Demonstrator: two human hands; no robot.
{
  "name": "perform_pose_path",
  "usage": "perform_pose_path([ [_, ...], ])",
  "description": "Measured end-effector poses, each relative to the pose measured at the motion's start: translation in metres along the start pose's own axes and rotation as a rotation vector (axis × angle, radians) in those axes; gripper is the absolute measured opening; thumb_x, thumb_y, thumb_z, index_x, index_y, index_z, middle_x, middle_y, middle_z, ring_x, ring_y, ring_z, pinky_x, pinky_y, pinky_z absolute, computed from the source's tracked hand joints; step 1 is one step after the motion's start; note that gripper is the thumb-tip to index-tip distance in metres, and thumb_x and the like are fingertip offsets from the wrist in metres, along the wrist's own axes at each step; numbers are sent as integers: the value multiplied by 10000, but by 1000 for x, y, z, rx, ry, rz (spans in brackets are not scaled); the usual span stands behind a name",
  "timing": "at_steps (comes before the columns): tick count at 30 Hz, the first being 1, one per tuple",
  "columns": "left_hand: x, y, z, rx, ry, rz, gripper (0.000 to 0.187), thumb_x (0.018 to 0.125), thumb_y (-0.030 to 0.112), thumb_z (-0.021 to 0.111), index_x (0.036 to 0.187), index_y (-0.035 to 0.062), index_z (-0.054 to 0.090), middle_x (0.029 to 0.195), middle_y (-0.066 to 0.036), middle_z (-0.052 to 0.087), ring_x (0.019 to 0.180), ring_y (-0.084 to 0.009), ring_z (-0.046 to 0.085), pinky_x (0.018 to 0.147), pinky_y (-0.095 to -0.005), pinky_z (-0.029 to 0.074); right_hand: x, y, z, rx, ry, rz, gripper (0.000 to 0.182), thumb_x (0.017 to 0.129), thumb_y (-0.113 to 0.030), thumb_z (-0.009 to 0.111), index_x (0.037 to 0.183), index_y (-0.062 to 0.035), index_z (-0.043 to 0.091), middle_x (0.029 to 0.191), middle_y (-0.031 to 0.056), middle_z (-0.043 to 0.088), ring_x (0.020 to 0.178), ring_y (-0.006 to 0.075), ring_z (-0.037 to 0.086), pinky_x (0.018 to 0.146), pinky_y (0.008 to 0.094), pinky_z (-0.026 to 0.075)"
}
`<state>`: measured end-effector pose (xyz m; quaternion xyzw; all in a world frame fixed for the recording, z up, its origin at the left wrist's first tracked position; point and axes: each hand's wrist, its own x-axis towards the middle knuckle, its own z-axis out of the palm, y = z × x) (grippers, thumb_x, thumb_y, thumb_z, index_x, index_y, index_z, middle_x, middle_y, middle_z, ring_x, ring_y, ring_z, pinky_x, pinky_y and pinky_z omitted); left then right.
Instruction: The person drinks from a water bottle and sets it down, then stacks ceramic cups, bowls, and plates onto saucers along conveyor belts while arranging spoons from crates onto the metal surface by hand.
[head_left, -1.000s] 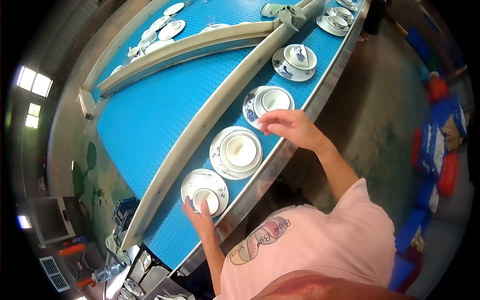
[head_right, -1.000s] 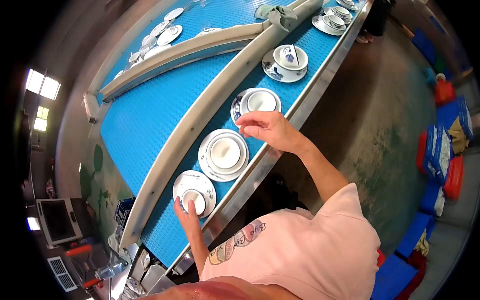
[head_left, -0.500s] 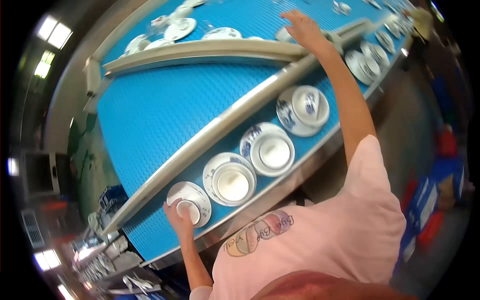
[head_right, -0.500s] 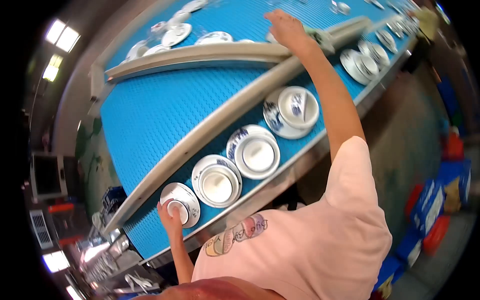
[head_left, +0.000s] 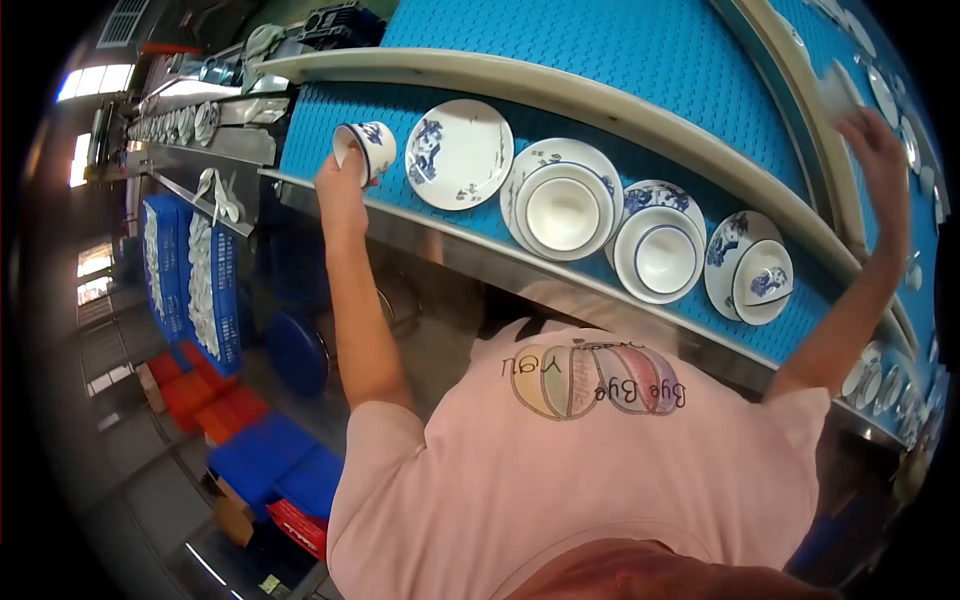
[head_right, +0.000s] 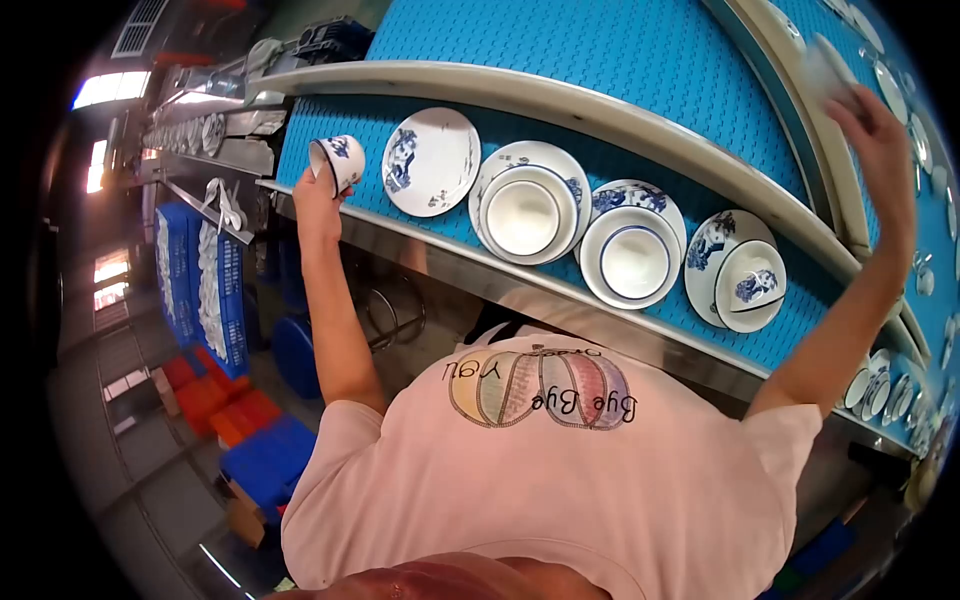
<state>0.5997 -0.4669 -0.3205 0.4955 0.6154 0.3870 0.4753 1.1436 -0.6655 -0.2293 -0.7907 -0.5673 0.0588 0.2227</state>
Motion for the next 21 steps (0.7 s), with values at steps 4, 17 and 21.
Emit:
perform_pose_path([
  [4,-7,-2,-27,-138,-185,-81,308,859,147,478,1064,-78,525,902,-150,620,705,-230,628,605,-259,487,-11,-154,96,637,-49,-511,174,779,-21,608,950,-50,597,870,90,603,834,194,608,749,278,488],
  [17,48,2,-44,-127,-553,-23,272,824,128,482,955,-97,564,768,-141,634,581,-174,622,561,-267,497,-68,-372,232,136,-33,-360,140,753,12,548,885,17,593,905,148,601,808,301,589,684,361,487],
  [21,48,1,-33,6,-606,105,233,794,95,514,931,-83,576,739,-129,637,562,-164,625,518,-264,489,-116,-385,200,591,-272,-116,167,789,-33,568,948,4,599,925,130,620,798,259,601,696,306,484],
])
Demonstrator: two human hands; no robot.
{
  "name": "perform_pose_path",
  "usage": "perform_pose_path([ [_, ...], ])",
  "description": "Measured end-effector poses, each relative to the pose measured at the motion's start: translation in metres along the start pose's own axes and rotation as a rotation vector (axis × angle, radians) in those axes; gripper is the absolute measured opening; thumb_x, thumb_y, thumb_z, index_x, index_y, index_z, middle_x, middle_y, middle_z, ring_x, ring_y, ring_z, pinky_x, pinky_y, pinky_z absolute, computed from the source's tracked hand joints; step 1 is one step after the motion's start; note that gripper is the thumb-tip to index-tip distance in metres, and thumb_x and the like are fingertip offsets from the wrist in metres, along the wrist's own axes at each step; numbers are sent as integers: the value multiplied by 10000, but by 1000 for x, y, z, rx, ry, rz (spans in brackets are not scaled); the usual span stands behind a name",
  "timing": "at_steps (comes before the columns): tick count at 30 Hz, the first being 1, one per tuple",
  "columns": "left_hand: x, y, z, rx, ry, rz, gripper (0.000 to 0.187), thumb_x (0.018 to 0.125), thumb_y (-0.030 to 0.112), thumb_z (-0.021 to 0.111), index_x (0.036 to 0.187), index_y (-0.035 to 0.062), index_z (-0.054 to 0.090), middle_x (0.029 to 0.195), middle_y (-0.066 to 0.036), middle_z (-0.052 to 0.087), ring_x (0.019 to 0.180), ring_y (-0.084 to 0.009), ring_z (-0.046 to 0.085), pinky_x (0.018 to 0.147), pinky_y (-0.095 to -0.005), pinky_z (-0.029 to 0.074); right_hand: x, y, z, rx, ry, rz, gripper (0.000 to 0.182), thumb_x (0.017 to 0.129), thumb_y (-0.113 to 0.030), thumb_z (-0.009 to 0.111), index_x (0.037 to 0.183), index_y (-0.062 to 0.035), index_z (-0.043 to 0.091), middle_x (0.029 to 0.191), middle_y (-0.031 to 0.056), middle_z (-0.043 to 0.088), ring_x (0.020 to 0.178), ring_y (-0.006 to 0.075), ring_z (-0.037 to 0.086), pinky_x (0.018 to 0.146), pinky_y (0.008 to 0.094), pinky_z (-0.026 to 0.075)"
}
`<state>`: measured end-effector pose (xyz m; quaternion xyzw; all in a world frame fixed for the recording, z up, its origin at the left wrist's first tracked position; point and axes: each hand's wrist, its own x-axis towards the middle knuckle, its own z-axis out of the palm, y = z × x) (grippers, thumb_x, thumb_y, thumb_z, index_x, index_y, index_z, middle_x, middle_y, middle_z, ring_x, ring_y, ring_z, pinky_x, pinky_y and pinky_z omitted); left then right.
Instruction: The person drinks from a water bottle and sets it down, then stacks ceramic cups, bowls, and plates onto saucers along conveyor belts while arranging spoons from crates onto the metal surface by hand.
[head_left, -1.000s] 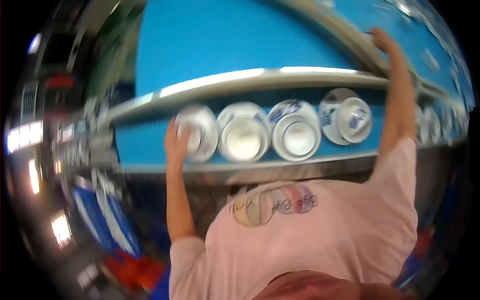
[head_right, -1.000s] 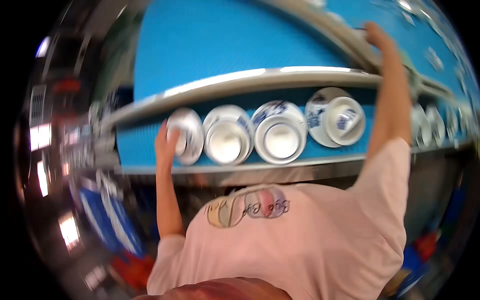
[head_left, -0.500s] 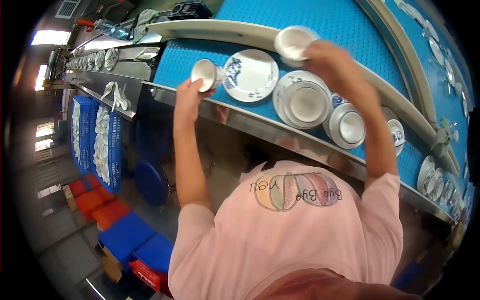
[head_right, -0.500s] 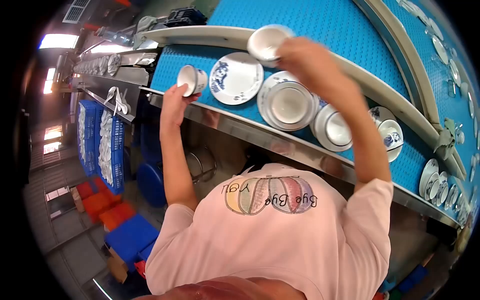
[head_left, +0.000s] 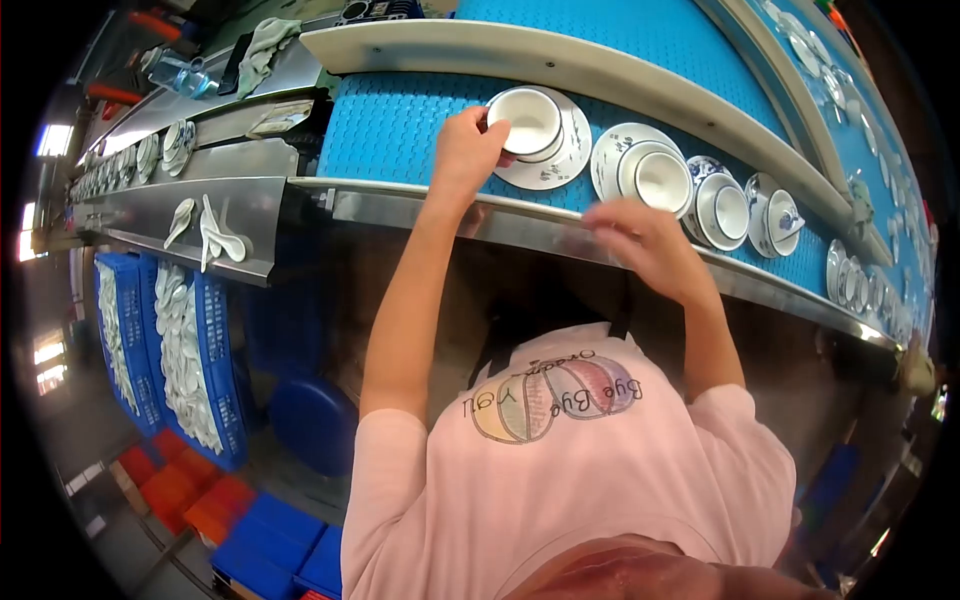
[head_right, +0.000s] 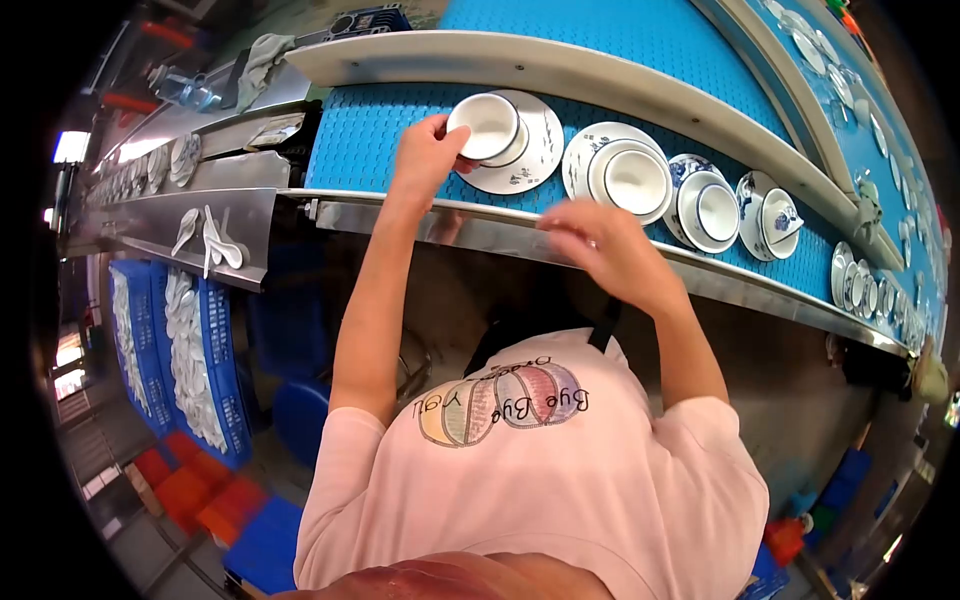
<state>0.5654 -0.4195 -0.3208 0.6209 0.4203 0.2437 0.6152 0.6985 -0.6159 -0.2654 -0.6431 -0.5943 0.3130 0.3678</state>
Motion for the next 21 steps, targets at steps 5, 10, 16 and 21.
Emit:
perform_pose_path([
  [5,7,-8,-15,4,54,21,237,776,52,527,968,-78,573,752,-114,632,545,-149,612,496,-246,478,-3,-3,30,177,-228,69,129,796,-54,580,907,-1,621,860,108,637,768,207,609,691,281,479],
  [10,9,5,-54,-70,147,-11,235,779,50,545,981,-65,571,784,-96,624,593,-131,592,516,-223,453,68,-6,24,125,321,-68,131,798,-39,568,913,-5,621,842,107,632,729,204,607,649,275,473],
  [16,28,17,-65,-347,136,-13,305,762,45,561,1040,-79,537,812,-93,613,627,-120,567,534,-204,429,118,-12,39,-266,351,-98,338,735,-74,596,1069,-74,544,1069,150,526,946,327,544,727,394,485],
  [21,53,7,-93,-405,182,69,338,774,33,566,1087,-77,504,897,-106,608,740,-145,606,569,-210,492,147,6,84,-451,190,147,424,620,-340,734,956,-106,627,998,193,545,848,357,589,700,432,492],
])
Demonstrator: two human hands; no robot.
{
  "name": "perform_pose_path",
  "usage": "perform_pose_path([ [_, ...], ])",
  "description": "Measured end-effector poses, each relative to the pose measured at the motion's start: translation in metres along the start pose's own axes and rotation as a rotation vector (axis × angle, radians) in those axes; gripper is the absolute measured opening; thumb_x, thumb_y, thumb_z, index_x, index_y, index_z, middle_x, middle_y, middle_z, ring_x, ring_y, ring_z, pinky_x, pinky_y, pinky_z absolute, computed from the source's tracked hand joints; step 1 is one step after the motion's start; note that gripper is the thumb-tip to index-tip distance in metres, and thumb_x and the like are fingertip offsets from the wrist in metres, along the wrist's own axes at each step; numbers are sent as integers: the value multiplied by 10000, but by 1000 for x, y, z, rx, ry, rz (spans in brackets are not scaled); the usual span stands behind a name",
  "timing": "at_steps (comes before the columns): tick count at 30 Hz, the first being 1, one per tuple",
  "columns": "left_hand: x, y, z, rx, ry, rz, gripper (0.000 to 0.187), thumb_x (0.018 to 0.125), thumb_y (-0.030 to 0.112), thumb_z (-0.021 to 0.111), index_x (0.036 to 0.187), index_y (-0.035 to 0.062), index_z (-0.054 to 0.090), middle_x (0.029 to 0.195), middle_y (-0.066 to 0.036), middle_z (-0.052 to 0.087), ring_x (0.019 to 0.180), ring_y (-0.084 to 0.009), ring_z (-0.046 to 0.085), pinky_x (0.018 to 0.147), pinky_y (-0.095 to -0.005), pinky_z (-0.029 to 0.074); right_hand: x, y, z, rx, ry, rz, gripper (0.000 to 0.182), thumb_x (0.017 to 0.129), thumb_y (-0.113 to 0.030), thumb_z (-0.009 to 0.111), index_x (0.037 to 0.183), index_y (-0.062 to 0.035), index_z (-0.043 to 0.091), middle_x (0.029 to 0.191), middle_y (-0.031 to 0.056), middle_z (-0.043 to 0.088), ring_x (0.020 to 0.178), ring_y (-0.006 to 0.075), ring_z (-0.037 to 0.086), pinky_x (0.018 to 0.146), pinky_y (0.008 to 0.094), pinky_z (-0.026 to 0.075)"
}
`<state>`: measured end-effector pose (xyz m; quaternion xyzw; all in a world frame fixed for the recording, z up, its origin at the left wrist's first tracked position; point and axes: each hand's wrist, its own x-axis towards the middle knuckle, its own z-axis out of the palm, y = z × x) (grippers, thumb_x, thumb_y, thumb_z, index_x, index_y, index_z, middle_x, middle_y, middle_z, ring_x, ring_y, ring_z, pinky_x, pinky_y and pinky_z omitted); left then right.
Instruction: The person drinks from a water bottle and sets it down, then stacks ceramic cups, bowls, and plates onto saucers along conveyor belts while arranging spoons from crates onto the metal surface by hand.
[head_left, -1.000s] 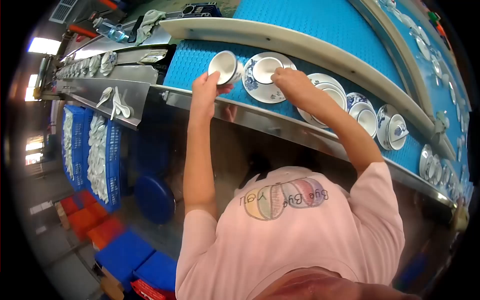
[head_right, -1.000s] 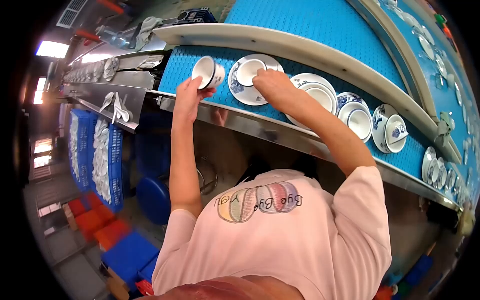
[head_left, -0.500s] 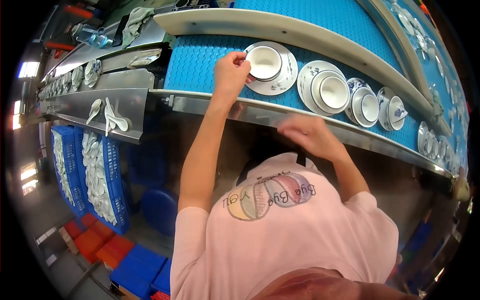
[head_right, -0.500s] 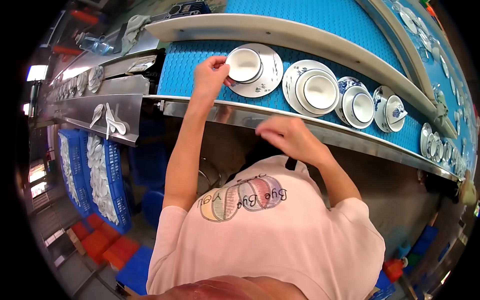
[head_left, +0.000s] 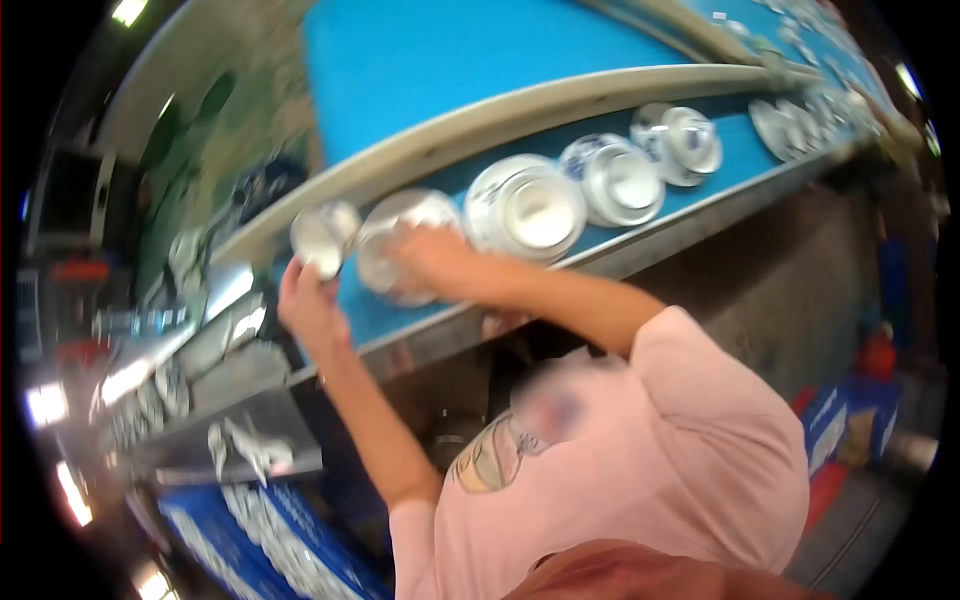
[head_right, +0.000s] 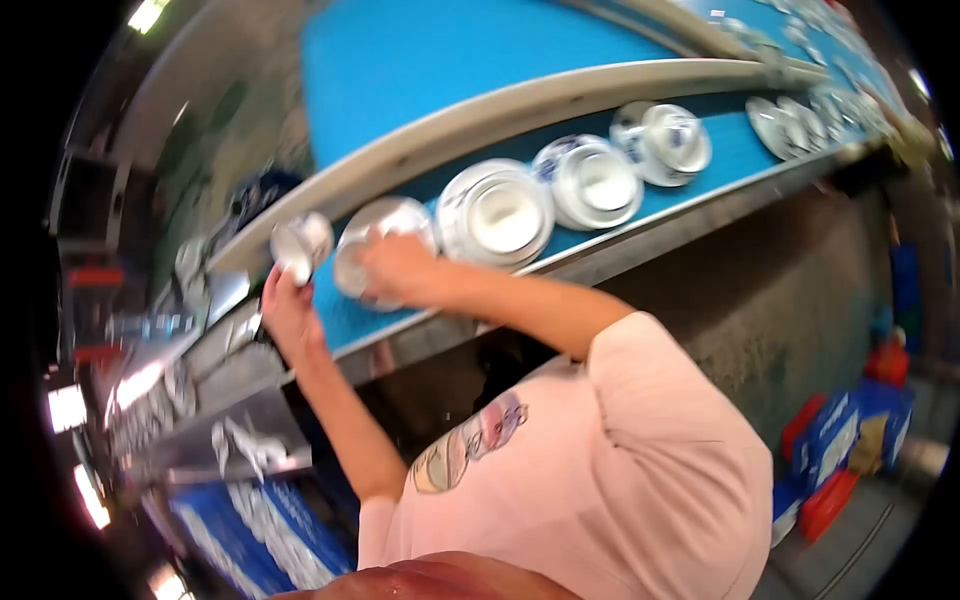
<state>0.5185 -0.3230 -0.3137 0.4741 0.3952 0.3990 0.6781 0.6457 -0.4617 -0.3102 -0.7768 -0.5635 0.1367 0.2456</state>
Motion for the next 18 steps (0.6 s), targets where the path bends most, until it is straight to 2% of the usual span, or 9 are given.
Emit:
perform_pose_path([
  [1,0,7,6,-5,-46,30,333,779,22,559,1091,-74,497,901,-104,609,729,-136,605,562,-203,487,3,0,2,136,-95,22,432,697,-311,679,1047,-88,560,1050,206,490,868,383,561,705,428,474],
  [4,-5,21,11,50,-32,124,317,804,61,563,1088,-67,504,866,-69,593,655,-94,544,527,-183,401,27,8,22,302,144,-20,200,689,-161,618,825,-15,607,887,237,547,775,391,573,654,440,470],
  [6,1,12,-8,118,160,176,345,797,86,541,1104,-67,508,937,-99,595,774,-145,582,611,-225,456,40,19,23,240,270,-133,66,632,-43,554,645,1,602,703,244,560,697,379,578,621,440,466],
  [8,9,-4,-32,66,185,116,389,782,121,534,1128,-55,505,1002,-142,588,879,-212,602,719,-301,489,27,7,-12,213,227,-201,96,603,-50,607,678,10,613,755,234,570,719,387,573,615,428,467],
  [10,2,-27,-34,53,113,128,364,816,182,543,1105,-39,536,987,-130,604,873,-223,605,717,-327,497,31,6,-16,44,26,-285,169,585,-70,643,735,8,641,822,229,586,762,346,592,613,394,491],
  [12,2,-33,-38,140,106,196,374,828,245,525,1055,-50,566,980,-131,606,870,-227,608,737,-335,494,46,-4,-11,-126,27,-317,177,598,-99,643,745,-1,655,826,219,601,758,318,602,620,378,504],
  [14,1,-35,-30,161,239,105,368,834,253,512,1068,-26,564,989,-115,606,849,-229,615,737,-341,498,66,-6,2,-185,69,-276,172,606,-120,636,738,-13,665,804,204,615,744,303,604,622,367,510],
  [17,-7,-38,-34,97,334,30,332,840,241,498,1068,7,556,991,-98,604,846,-225,616,715,-352,514,98,2,25,5,-88,-339,169,632,-146,619,744,-30,672,820,206,618,786,318,602,625,366,513],
  [18,-12,-34,-25,93,339,8,301,849,230,489,1051,15,553,988,-99,602,844,-225,616,711,-354,520,97,5,10,60,-53,-364,153,634,-127,603,734,-31,667,894,218,612,854,312,601,659,371,508],
])
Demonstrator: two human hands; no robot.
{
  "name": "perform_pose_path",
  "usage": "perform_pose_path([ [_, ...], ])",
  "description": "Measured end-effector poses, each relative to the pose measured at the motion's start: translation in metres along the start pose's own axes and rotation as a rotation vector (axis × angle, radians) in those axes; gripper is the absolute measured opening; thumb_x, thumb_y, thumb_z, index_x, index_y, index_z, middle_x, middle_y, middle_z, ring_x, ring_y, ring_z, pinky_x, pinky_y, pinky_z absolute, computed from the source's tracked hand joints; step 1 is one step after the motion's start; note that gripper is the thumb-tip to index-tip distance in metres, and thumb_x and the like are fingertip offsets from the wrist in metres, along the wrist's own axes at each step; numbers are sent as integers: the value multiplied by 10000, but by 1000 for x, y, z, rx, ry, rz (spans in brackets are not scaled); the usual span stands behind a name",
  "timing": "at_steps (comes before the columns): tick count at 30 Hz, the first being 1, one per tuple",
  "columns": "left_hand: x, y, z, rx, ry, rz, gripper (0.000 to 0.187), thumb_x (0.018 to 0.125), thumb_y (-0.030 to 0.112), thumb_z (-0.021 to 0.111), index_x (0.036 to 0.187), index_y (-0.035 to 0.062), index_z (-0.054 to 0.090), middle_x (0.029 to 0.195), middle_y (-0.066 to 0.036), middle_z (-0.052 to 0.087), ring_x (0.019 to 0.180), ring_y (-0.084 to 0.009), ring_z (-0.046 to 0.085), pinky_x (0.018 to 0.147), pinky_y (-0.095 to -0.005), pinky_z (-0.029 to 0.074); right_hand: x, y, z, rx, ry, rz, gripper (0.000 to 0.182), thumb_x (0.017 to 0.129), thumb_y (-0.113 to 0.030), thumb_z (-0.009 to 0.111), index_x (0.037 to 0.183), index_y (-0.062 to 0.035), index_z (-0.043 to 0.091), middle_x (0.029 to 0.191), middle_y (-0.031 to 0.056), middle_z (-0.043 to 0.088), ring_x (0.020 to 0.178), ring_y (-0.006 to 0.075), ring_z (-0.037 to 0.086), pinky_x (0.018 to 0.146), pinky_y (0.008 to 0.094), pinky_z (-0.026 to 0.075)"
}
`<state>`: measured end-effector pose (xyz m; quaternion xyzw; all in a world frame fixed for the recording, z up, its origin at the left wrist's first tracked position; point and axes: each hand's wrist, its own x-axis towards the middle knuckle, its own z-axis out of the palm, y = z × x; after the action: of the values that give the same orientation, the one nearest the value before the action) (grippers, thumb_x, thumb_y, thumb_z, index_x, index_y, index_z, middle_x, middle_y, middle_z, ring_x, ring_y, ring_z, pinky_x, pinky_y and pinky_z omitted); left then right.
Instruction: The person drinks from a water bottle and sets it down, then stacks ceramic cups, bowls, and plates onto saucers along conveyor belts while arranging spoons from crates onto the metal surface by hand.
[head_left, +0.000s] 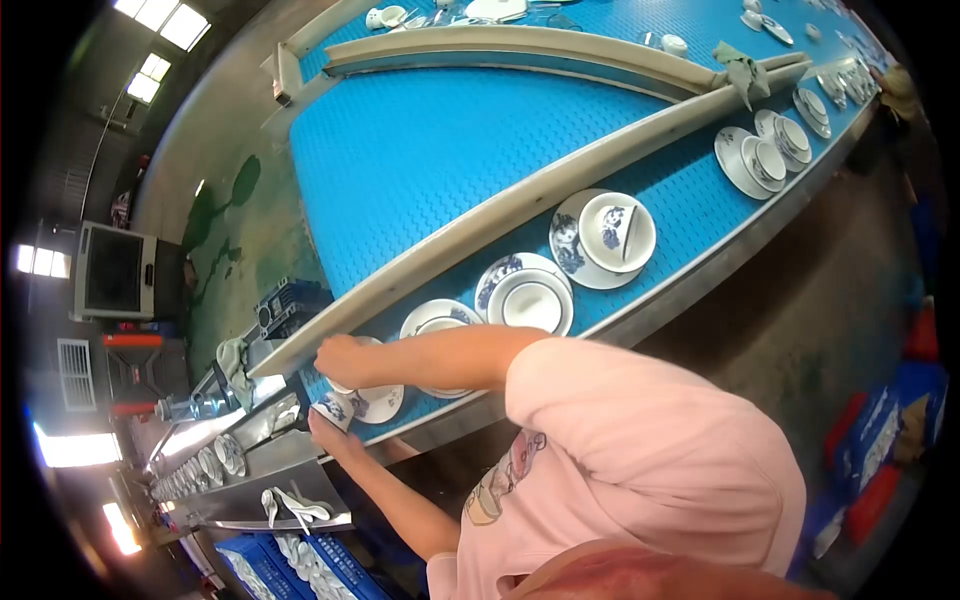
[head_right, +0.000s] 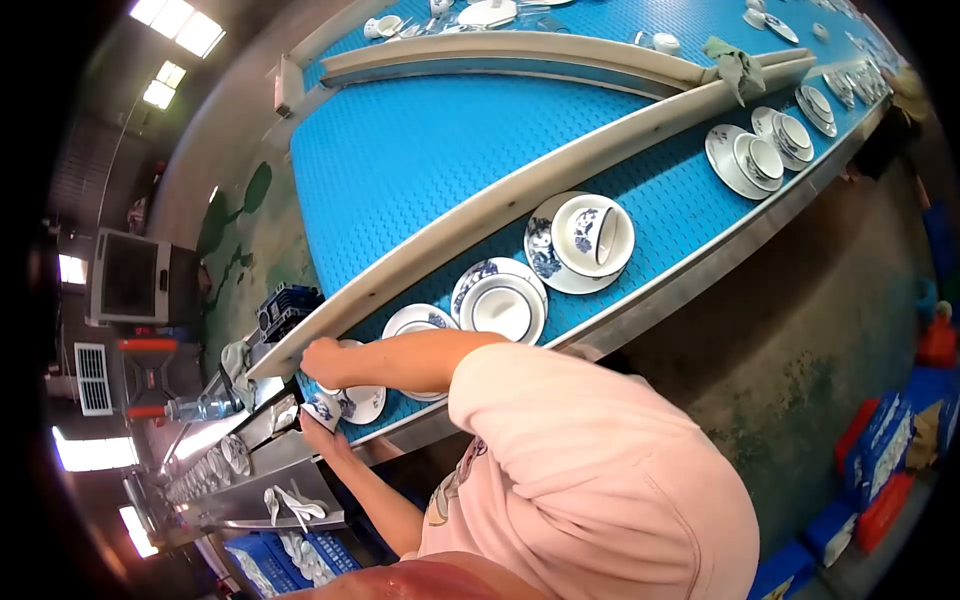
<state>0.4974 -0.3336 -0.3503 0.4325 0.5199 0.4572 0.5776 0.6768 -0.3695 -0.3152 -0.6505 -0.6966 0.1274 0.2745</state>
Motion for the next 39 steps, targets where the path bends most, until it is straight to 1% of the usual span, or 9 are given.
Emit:
perform_pose_path([
  [3,-10,-3,10,151,-44,71,276,880,209,500,1043,-14,509,976,-93,567,869,-186,569,750,-326,474,-39,3,-124,-79,-35,-31,222,765,-180,538,892,-36,650,992,219,595,918,307,592,757,386,483],
  [7,-12,12,26,505,-190,179,288,869,218,553,1017,-22,496,935,-82,550,828,-156,528,737,-299,443,-163,85,-233,462,340,150,407,933,-378,312,1239,-151,455,1344,112,355,1235,295,329,1021,379,281],
  [10,-11,18,30,637,-178,270,512,759,167,652,1187,-30,450,1100,-137,527,957,-223,517,865,-319,413,-247,191,-314,-200,724,173,276,763,-94,587,1039,-95,591,1104,131,537,1029,309,515,867,376,429],
  [12,16,6,7,788,-275,249,518,702,112,628,1181,-26,487,1088,-142,558,943,-226,544,830,-339,443,-303,262,-369,-758,842,519,112,786,-95,503,740,-40,589,817,156,574,730,334,570,654,418,467],
  [23,-62,20,83,663,-159,-101,318,837,149,540,1089,-44,531,1002,-120,593,849,-212,588,736,-332,480,-475,473,-515,-692,863,1371,150,780,-54,496,863,16,599,915,243,595,890,384,580,751,455,483],
  [28,-65,11,66,612,-224,-156,490,897,405,478,1163,-4,518,1052,-92,592,889,-217,591,742,-346,495,-501,534,-506,-299,618,1519,230,803,-137,535,984,-26,623,1010,215,606,981,350,577,839,440,463],
  [32,-87,24,79,402,-93,-261,539,892,423,432,1244,15,445,1178,-116,538,1072,-248,516,899,-388,434,-496,536,-504,-636,237,1306,264,831,-143,489,1055,-30,573,1046,202,584,926,346,581,793,434,472],
  [35,-62,12,56,453,-152,-162,456,876,360,454,1241,87,464,1215,-117,499,1093,-265,488,863,-433,421,-497,527,-499,-713,666,522,307,842,-207,515,1104,-51,555,1069,147,572,977,302,550,858,398,432],
  [39,-74,30,94,289,161,-18,318,792,146,522,1016,-75,572,934,-122,590,872,-194,532,768,-332,434,-370,322,-449,-320,502,551,325,893,-254,497,1175,-108,563,1104,111,596,1010,203,569,860,298,447],
])
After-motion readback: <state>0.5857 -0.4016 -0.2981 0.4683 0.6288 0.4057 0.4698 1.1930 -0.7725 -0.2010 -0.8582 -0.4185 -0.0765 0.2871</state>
